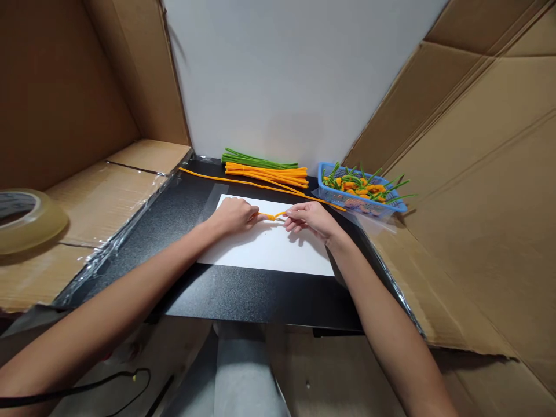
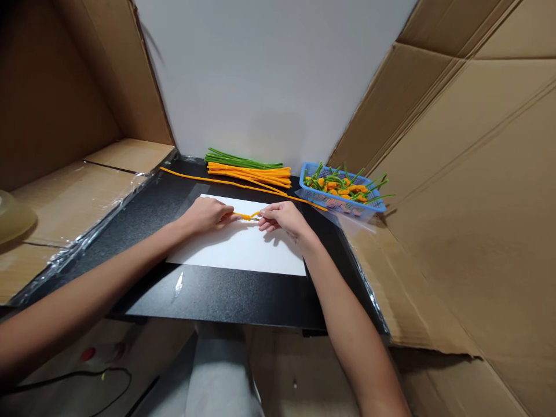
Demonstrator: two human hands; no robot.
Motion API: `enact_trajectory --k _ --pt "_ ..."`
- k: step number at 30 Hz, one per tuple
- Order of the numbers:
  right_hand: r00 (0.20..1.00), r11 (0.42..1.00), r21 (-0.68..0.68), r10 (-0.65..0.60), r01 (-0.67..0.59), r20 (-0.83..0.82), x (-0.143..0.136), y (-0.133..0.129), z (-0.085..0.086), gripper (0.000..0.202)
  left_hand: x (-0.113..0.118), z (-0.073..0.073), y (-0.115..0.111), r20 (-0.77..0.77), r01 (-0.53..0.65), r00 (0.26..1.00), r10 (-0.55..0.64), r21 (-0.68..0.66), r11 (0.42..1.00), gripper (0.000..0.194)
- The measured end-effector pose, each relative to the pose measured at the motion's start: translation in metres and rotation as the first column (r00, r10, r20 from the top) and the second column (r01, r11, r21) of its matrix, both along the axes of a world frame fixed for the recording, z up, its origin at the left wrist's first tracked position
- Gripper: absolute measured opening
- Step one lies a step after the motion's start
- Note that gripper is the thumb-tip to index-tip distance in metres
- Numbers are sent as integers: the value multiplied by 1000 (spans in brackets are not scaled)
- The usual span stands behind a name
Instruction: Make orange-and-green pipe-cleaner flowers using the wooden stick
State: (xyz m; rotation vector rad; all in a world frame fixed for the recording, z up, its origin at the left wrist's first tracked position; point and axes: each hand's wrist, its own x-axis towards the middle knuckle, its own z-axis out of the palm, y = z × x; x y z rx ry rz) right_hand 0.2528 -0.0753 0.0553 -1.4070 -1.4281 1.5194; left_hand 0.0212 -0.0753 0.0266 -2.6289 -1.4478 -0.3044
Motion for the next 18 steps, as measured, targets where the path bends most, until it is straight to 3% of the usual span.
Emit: enact_trajectory --k 5,9,15,18 --pt "998 993 105 -45 49 -37 -7 -4 -4 12 3 3 -4 -7 -13 1000 13 19 1000 53" --pt "997 981 181 -66 71 -35 -13 -9 -3 10 5 4 -5 11 -118 993 118 0 993 53" --pt "995 997 41 -57 61 -83 -21 -16 -2 5 10 3 -8 223 -318 923 315 -23 948 59" --pt "998 998 -63 -4 1 -56 -19 -13 -4 2 11 2 -6 396 -290 855 335 -170 942 59"
